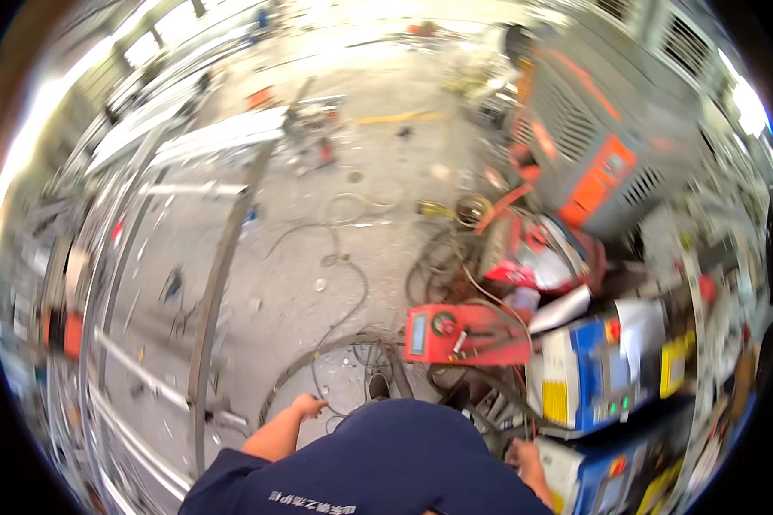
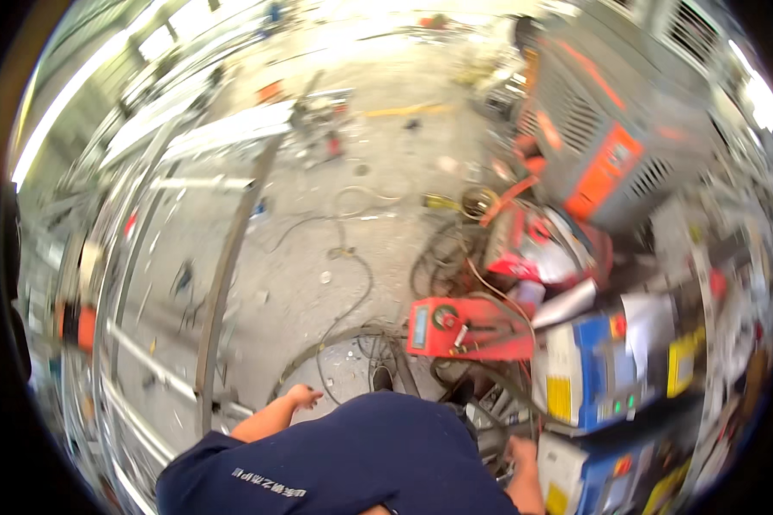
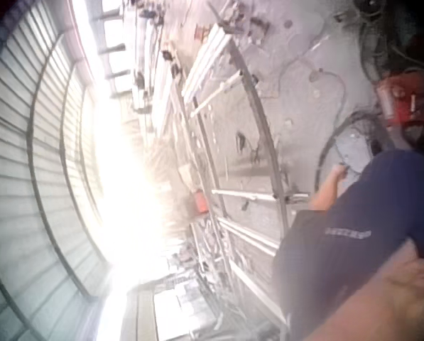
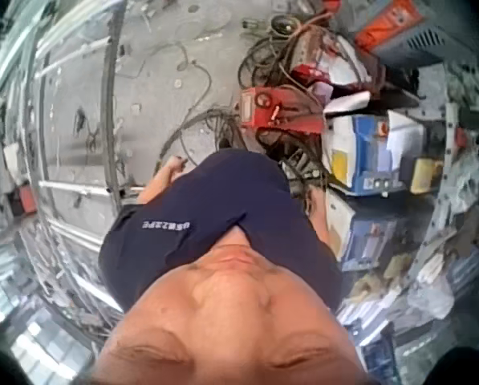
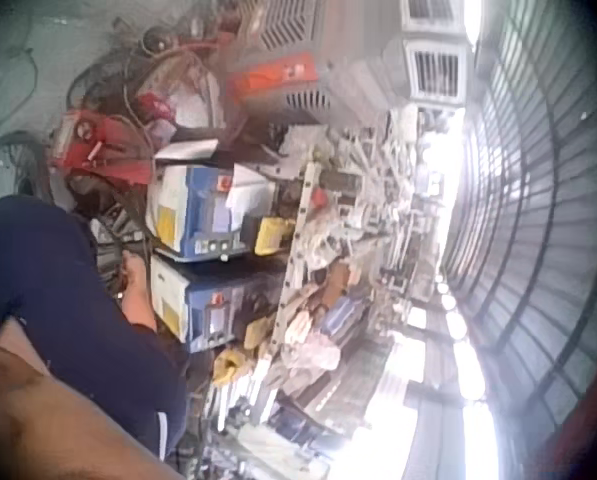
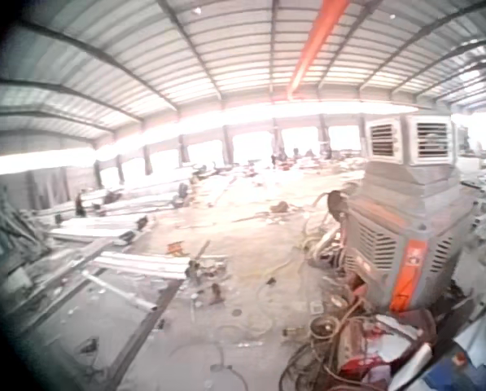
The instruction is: The person uses a cordless drill to fasten metal brackets onto long aluminum beams, then lifts and positions the beams into a frame structure on the floor. They adjust the beams and walk to a nearby machine to retrieve a small item before returning to the frame.
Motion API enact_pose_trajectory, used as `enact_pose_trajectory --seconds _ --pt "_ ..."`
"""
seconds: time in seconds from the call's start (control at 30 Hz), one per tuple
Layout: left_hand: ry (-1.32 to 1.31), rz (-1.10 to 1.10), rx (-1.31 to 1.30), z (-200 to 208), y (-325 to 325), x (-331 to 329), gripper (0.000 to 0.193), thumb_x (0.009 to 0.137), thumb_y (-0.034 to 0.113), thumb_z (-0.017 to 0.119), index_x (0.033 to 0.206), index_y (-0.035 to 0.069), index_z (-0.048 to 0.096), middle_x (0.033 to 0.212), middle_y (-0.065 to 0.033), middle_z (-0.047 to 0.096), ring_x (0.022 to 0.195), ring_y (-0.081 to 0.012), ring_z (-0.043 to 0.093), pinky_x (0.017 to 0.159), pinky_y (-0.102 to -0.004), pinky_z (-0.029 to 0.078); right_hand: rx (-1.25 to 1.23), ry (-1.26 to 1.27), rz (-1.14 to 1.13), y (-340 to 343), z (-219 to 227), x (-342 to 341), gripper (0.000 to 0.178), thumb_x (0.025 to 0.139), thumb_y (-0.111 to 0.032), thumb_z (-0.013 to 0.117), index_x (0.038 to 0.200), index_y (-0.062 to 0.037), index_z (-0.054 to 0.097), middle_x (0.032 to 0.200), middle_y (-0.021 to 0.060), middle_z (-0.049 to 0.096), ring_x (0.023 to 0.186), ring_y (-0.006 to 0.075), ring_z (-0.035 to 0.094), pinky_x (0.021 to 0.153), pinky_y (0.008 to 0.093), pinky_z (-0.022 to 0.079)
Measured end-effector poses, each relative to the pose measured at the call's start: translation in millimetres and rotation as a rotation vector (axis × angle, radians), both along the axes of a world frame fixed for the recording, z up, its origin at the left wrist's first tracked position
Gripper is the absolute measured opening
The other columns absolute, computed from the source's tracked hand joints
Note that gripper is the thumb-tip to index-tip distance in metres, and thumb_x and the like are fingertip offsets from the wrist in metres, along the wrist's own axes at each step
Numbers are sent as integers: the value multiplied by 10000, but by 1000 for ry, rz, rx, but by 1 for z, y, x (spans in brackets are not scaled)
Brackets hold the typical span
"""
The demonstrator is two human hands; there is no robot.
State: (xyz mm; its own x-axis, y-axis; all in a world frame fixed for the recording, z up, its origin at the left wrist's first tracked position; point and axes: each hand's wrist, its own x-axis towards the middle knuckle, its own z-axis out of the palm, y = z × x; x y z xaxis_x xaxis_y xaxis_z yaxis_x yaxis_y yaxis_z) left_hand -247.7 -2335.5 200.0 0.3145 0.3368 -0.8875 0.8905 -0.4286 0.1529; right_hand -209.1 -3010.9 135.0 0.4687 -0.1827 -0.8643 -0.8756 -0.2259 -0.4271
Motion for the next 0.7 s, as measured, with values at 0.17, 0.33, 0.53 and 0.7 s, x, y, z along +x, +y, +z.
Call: enact_pose_trajectory --seconds 0.17,0.33,0.53,0.7 --pt "-116 111 -2 -33 -19 -4 479 832 449 662 990 0 717 909 -127 729 753 -219 694 734 -345 550 -124 96 167 40 100 92 231 936 -189 610 837 18 592 692 133 593 547 248 575 459 387 461" --pt "-95 157 122 -38 -21 -48 474 824 461 658 955 11 730 841 -126 723 746 -221 693 727 -352 544 -63 133 153 64 81 152 289 942 -224 600 741 -19 571 605 83 553 519 227 553 481 376 451" --pt "-231 554 187 6 -95 -100 502 829 481 623 887 -4 739 864 -196 713 845 -340 684 812 -411 528 -22 152 403 62 37 251 292 942 -243 588 719 -56 568 583 52 536 519 205 553 473 355 445" --pt "-19 595 147 5 -162 -178 495 839 489 637 971 22 738 889 -126 736 804 -255 697 796 -378 532 27 89 451 56 -34 367 297 942 -259 578 701 -86 565 564 27 522 518 187 554 467 338 440"
